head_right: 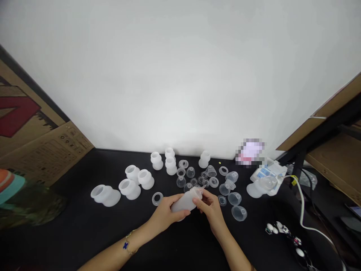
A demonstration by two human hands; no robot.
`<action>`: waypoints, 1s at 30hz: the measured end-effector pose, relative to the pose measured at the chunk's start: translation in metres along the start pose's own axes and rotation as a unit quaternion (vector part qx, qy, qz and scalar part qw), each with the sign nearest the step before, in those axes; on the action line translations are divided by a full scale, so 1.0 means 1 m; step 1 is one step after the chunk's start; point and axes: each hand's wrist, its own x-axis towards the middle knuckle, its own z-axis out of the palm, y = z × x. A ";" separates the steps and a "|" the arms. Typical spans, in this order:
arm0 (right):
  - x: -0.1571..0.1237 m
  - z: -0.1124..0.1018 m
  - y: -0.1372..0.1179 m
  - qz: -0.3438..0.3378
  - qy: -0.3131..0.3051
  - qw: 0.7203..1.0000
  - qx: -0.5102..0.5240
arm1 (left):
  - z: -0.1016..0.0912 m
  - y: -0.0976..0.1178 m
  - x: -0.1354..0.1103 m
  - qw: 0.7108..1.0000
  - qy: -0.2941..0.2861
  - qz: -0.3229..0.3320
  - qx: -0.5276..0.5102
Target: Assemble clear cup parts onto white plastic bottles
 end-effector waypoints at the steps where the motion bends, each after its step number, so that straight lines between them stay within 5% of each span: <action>1: 0.000 0.000 0.000 0.000 0.001 1.000 0.001 | 0.000 0.001 0.000 1.000 0.005 0.005 0.010; 15: 0.001 0.008 -0.001 0.002 0.024 1.000 -0.013 | -0.003 0.000 0.002 0.994 0.051 0.035 0.089; 30: -0.002 0.007 0.005 -0.030 -0.027 0.998 -0.053 | 0.001 -0.009 0.006 0.990 0.057 0.047 -0.117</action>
